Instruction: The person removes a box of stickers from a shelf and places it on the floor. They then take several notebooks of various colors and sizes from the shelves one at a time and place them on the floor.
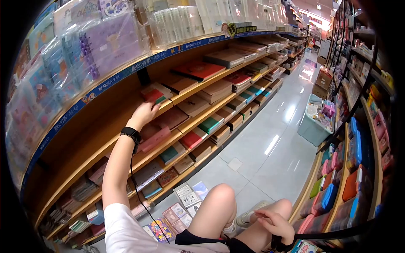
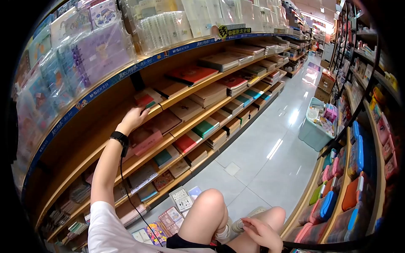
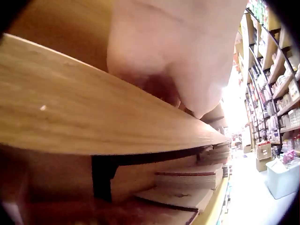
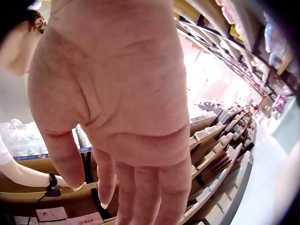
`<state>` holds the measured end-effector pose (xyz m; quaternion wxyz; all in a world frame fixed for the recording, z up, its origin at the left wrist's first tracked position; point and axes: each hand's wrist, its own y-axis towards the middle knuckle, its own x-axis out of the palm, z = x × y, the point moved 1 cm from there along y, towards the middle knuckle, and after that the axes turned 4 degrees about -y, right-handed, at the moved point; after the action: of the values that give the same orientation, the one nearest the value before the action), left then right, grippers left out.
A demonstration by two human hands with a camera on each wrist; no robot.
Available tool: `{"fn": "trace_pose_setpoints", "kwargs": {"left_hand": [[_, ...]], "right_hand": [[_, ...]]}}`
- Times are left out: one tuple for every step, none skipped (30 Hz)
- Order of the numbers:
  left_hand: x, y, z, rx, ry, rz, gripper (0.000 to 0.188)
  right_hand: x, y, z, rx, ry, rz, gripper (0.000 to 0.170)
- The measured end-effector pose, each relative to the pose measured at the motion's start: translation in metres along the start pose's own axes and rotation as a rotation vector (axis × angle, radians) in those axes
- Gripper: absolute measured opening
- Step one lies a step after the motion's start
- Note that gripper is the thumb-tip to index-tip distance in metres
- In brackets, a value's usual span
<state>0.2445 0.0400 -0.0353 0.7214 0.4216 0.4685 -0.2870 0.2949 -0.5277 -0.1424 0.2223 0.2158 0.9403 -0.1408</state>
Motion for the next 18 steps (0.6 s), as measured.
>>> {"fn": "trace_pose_setpoints", "kwargs": {"left_hand": [[0.003, -0.005, -0.002, 0.017, -0.043, 0.007, 0.048], [0.006, -0.009, -0.006, 0.053, -0.043, 0.020, 0.048], [0.009, -0.012, -0.010, 0.089, -0.041, 0.034, 0.049], [0.009, -0.014, -0.012, 0.127, -0.038, 0.048, 0.049], [0.008, -0.014, -0.013, 0.169, 0.002, 0.039, 0.048], [0.008, -0.016, -0.014, 0.164, 0.009, 0.046, 0.045], [0.004, -0.021, -0.008, 0.159, 0.015, 0.051, 0.042], [0.002, -0.025, -0.003, 0.155, 0.021, 0.055, 0.039], [0.001, -0.030, -0.001, 0.204, 0.060, 0.109, 0.033], [0.001, -0.035, 0.001, 0.253, 0.099, 0.165, 0.028], [0.000, -0.039, 0.001, 0.302, 0.138, 0.219, 0.024], [0.000, -0.042, 0.001, 0.380, 0.221, 0.289, 0.022], [-0.001, -0.046, 0.003, 0.457, 0.302, 0.359, 0.021], [-0.002, -0.050, 0.006, 0.535, 0.383, 0.431, 0.022], [-0.002, -0.057, 0.011, 0.575, 0.378, 0.476, 0.025], [-0.008, -0.066, 0.025, 0.612, 0.372, 0.508, 0.026], [-0.018, -0.078, 0.047, 0.631, 0.342, 0.536, 0.027], [-0.027, -0.094, 0.073, 0.659, 0.306, 0.565, 0.028]], "right_hand": [[0.002, 0.002, -0.001, 0.005, -0.005, 0.004, 0.033], [0.004, 0.003, -0.002, 0.007, -0.009, 0.007, 0.033], [0.006, 0.005, -0.004, 0.007, -0.018, 0.006, 0.033], [0.009, 0.007, -0.005, 0.007, -0.025, 0.006, 0.034], [0.012, 0.009, -0.005, 0.007, -0.032, 0.007, 0.034], [0.015, 0.010, -0.005, -0.007, -0.032, 0.009, 0.034], [0.019, 0.012, -0.004, -0.019, -0.030, 0.012, 0.034], [0.022, 0.012, -0.003, -0.031, -0.027, 0.014, 0.034], [0.024, 0.012, -0.004, -0.019, -0.016, 0.011, 0.034], [0.027, 0.012, -0.006, -0.008, -0.005, 0.008, 0.034], [0.028, 0.013, -0.007, 0.003, 0.007, 0.006, 0.034], [0.029, 0.013, -0.008, -0.019, 0.008, -0.005, 0.033], [0.027, 0.013, -0.009, -0.041, 0.009, -0.015, 0.033], [0.025, 0.014, -0.010, -0.062, 0.008, -0.024, 0.033], [0.023, 0.015, -0.014, -0.071, 0.048, -0.015, 0.032], [0.021, 0.018, -0.020, -0.079, 0.087, 0.000, 0.032], [0.019, 0.021, -0.026, -0.085, 0.127, 0.023, 0.031], [0.019, 0.026, -0.035, -0.077, 0.239, 0.021, 0.033]]}}
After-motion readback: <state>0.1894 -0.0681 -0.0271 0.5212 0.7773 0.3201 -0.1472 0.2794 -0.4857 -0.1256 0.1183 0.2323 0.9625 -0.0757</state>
